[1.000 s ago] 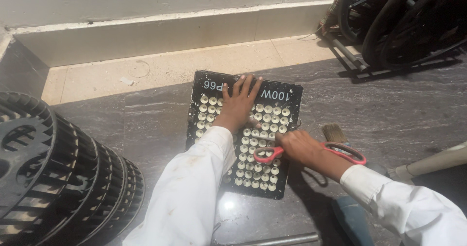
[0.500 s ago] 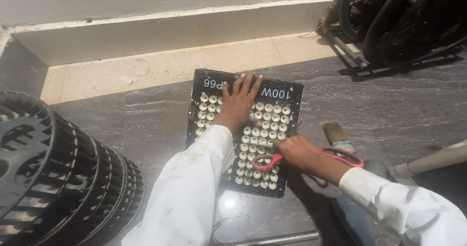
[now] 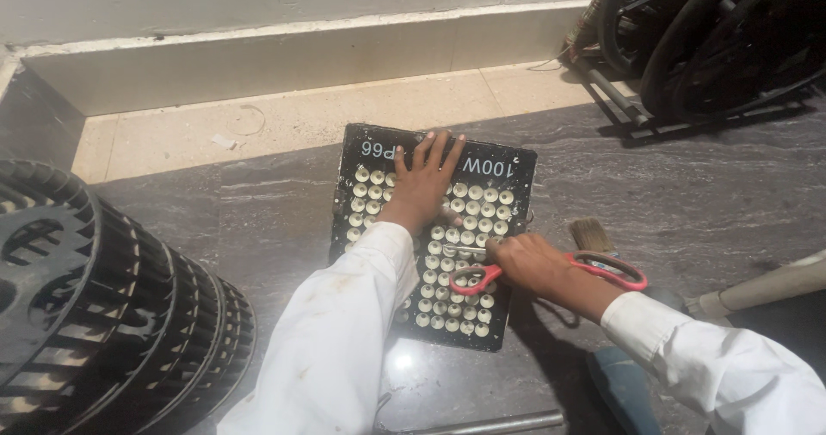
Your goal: The person uses red-handled scissors to trim small white cylindrical components on a black grid panel. Then the person uses the scissors to scrape residue off a silver metal plate placed on a white plastic box.
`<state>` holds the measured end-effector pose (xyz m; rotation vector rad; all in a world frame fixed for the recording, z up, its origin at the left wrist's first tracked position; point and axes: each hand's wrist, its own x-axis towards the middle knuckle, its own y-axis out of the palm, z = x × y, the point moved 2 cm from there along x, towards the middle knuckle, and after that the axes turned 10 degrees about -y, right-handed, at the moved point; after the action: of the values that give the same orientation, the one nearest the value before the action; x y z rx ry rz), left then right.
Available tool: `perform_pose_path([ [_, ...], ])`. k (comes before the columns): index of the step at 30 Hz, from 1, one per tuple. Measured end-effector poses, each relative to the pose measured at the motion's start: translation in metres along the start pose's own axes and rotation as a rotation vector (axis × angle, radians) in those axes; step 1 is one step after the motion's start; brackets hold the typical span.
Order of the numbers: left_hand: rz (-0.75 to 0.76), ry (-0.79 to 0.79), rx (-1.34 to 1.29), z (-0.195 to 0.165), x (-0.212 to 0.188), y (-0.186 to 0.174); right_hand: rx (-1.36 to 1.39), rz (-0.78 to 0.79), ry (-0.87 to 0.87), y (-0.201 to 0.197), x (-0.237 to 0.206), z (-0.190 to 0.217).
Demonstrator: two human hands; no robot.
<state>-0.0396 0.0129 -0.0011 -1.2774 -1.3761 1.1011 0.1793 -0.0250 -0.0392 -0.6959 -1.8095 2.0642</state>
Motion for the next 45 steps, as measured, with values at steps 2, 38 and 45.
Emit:
perform_pose_path([
  [2, 0.011, 0.006, 0.006, 0.001, 0.000, -0.001, -0.015, 0.044, 0.019, 0.003, 0.000, 0.002],
  [38, 0.011, 0.034, -0.005, 0.000, 0.002, 0.004, 0.064, -0.052, -0.095, -0.009, -0.004, 0.019],
  [45, -0.017, 0.045, -0.016, -0.001, 0.001, 0.003, 0.064, 0.093, 0.156, -0.012, 0.005, 0.008],
])
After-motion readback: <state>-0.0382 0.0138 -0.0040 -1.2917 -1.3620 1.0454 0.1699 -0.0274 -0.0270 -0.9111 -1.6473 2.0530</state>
